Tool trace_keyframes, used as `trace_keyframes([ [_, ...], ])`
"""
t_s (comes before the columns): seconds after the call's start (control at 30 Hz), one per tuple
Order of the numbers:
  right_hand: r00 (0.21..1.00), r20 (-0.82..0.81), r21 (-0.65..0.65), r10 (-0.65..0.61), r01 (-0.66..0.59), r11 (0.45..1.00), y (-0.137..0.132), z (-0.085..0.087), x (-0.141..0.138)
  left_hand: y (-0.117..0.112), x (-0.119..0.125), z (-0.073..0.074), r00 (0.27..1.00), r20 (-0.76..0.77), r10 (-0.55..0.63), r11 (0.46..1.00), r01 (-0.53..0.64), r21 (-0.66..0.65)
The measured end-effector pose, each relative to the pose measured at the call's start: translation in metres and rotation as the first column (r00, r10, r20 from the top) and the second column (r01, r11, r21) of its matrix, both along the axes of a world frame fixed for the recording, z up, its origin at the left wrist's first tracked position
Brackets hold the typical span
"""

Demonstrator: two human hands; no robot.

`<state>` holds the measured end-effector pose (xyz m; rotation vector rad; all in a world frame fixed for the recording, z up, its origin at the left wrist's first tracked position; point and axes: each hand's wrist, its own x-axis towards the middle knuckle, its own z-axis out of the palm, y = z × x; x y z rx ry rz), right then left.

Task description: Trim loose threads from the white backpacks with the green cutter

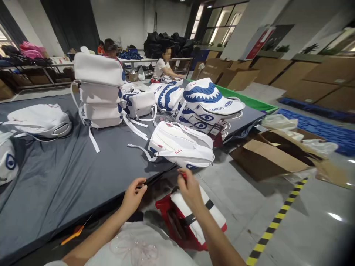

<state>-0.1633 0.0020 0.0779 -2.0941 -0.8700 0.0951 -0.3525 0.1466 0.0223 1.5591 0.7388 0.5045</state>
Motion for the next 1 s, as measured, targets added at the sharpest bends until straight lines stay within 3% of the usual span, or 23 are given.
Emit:
trace_keyframes([
  [0.07,0.981,0.028,0.071,-0.191,0.188,0.980,-0.013,0.012,0.043,0.015,0.029,-0.002,0.992,-0.027,-0.125,0.991,0.126,0.048],
  [0.13,0.919,0.054,0.133,-0.390,0.380,0.915,-0.033,0.025,0.073,0.025,0.060,0.001,0.963,-0.036,-0.267,0.959,0.269,0.087],
  [0.27,0.776,0.054,0.171,-0.629,0.613,0.771,-0.070,0.047,0.105,0.042,0.108,0.013,0.894,-0.020,-0.447,0.880,0.444,0.170],
  [0.37,0.806,0.024,0.176,-0.592,0.579,0.796,-0.068,0.057,0.129,0.058,0.125,0.016,0.898,-0.020,-0.439,0.876,0.432,0.214],
  [0.5,0.923,0.037,0.199,-0.382,0.368,0.908,-0.017,0.055,0.177,0.076,0.136,0.004,0.957,-0.029,-0.289,0.923,0.286,0.259],
  [0.63,0.975,0.147,0.028,-0.170,0.167,0.986,0.056,0.036,0.239,0.093,0.165,-0.020,0.995,-0.042,-0.088,0.941,0.097,0.325],
  [0.73,0.981,0.192,-0.086,-0.036,0.054,0.995,0.102,0.016,0.301,0.104,0.210,-0.038,0.991,-0.088,0.101,0.906,-0.055,0.421],
  [0.83,0.979,0.193,-0.199,0.062,-0.023,0.980,0.131,-0.009,0.371,0.104,0.269,-0.044,0.937,-0.169,0.306,0.798,-0.155,0.582],
  [1.0,0.989,0.104,-0.285,0.101,-0.068,0.956,0.150,-0.071,0.473,0.079,0.349,-0.045,0.871,-0.239,0.430,0.621,-0.094,0.778],
])
